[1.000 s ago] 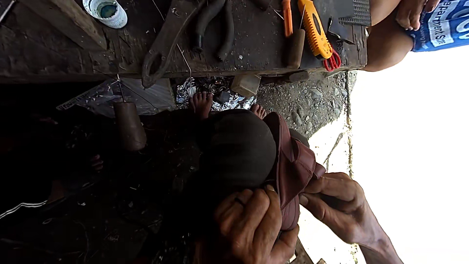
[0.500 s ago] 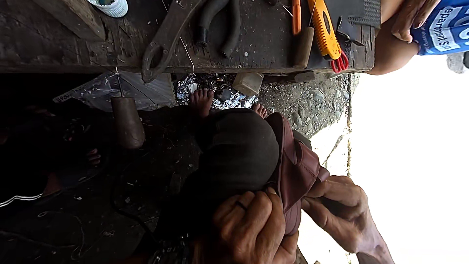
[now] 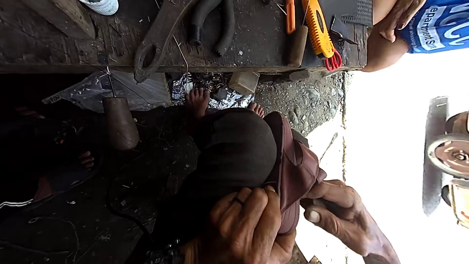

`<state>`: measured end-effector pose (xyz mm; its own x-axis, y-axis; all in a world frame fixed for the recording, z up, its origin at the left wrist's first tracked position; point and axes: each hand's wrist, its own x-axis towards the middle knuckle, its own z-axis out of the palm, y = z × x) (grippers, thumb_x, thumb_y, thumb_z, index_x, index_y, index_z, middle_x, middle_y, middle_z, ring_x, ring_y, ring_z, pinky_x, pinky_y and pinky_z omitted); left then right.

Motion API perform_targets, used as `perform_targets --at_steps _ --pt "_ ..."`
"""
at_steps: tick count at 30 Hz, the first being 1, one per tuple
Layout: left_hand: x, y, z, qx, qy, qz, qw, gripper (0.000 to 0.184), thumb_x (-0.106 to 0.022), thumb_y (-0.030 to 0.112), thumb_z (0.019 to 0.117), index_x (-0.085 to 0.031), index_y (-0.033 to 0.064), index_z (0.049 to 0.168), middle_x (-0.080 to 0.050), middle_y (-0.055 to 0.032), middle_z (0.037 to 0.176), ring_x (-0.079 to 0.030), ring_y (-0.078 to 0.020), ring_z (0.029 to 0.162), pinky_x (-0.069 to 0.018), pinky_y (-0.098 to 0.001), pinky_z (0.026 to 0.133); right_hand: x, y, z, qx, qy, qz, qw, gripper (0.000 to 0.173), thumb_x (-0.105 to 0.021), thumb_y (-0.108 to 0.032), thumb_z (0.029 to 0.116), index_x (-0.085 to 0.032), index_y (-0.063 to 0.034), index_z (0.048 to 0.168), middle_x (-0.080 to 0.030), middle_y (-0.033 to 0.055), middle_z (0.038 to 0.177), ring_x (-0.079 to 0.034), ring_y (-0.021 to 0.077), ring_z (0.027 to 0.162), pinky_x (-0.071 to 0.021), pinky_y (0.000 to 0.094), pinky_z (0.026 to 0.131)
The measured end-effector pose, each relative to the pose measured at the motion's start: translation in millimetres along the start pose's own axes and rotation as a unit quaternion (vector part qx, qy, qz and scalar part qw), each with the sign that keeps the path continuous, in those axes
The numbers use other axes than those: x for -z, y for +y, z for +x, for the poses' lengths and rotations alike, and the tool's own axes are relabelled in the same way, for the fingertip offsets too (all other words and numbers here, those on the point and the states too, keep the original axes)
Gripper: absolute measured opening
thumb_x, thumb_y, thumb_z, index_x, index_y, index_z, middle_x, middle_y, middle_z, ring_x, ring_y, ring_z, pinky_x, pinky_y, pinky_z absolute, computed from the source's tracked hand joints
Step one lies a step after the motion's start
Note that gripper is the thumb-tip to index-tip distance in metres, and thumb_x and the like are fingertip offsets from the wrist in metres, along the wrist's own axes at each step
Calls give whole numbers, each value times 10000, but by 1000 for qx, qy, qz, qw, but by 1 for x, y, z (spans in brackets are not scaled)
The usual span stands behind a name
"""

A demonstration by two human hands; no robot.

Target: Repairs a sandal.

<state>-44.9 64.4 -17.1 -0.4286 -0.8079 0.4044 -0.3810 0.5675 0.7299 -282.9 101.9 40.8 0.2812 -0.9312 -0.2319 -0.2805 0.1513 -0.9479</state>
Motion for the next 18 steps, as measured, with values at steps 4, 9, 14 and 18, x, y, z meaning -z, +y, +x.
perform_targets --at_steps 4,9,14,18 --pt "0 1 -1 -13 -3 11 1000 387 -668 438 881 -686 60 963 -640 -55 787 -569 -152 660 -436 -247 581 -5 2 0 15 27 -4 1000 213 -619 -265 1037 -703 -78 1094 -707 -32 889 -628 -39 779 -527 127 698" --pt "-4 2 2 -21 9 35 999 321 -639 380 895 -694 65 918 -618 -46 749 -546 -153 632 -414 -250 558 -1 0 9 26 30 -39 998 190 -630 -228 1012 -712 -56 1013 -702 -17 836 -634 -22 750 -536 141 673" --pt "-4 0 4 -27 5 42 999 320 -633 383 901 -692 68 898 -605 -37 733 -527 -146 612 -397 -245 537 2 0 14 29 21 -49 998 184 -639 -226 1001 -711 -59 979 -685 -22 794 -610 -29 710 -510 130 638" --pt "-5 0 3 -25 12 47 999 326 -621 382 902 -689 64 894 -597 -37 723 -518 -144 605 -388 -245 536 1 0 15 30 23 -44 998 185 -644 -231 1002 -709 -60 978 -686 -21 793 -618 -26 711 -517 133 634"
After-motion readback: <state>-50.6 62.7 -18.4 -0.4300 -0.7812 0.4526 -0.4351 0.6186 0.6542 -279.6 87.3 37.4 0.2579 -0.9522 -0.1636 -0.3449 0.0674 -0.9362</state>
